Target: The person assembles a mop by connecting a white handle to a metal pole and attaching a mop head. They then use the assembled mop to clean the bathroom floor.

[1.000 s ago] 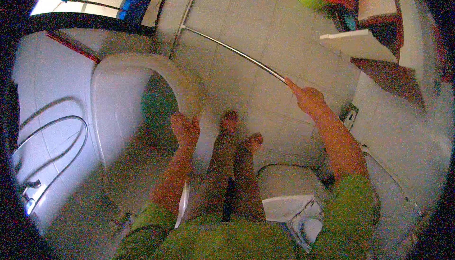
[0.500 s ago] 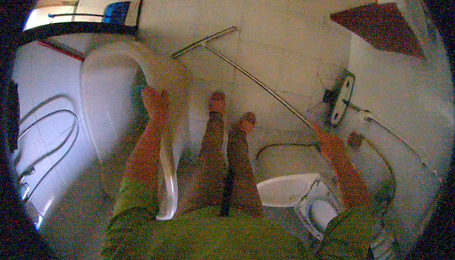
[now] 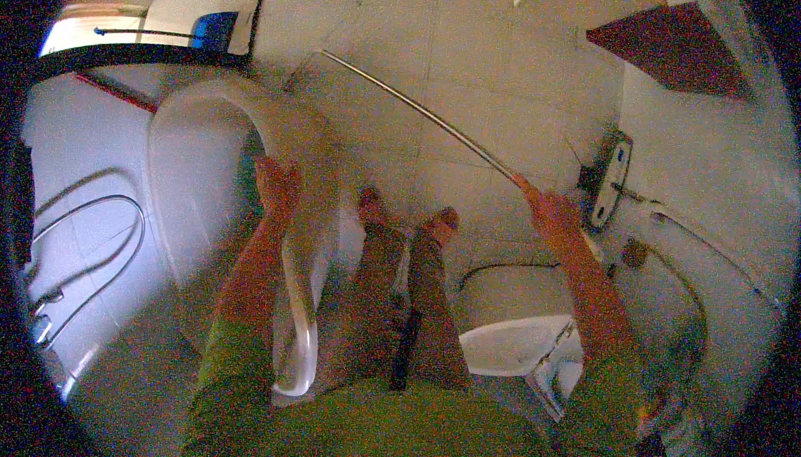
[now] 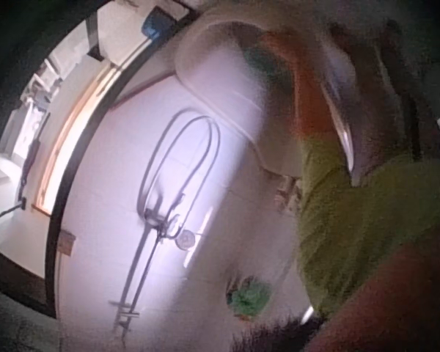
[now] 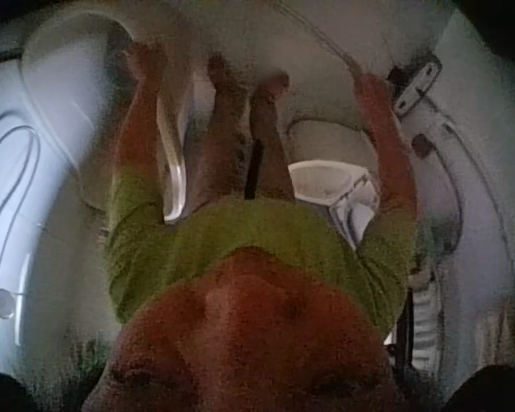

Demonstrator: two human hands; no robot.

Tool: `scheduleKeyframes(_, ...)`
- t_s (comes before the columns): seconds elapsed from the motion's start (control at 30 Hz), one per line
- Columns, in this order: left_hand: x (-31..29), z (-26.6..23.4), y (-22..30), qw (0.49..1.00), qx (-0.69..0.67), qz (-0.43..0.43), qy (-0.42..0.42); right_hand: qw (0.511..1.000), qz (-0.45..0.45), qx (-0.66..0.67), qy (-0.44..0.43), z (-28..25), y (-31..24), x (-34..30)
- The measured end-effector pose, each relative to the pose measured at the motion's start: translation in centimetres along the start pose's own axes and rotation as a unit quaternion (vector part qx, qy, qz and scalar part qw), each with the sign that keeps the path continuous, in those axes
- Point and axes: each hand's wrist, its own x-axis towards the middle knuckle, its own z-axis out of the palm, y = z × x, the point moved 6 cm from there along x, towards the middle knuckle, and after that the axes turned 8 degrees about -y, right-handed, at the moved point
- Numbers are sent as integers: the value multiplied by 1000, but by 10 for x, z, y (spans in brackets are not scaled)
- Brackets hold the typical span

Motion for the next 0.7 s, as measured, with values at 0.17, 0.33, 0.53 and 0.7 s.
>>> scheduleKeyframes(0.17, -4, 9, -4, 997, 41, 27, 66, 995, -22, -100, -8, -46, -74, 137)
scheduleKeyframes(0.33, -5, -4, 11, 999, 32, 12, 41, 991, -60, -115, 18, -115, -158, 225)
scheduleKeyframes(0.53, -7, -10, 13, 1000, 11, -10, 24, 980, -39, -191, -29, -148, -186, 278)
scheduleKeyframes(0.7, -10, -11, 13, 997, 25, 17, 66, 972, -50, -224, -41, -152, -122, 260)
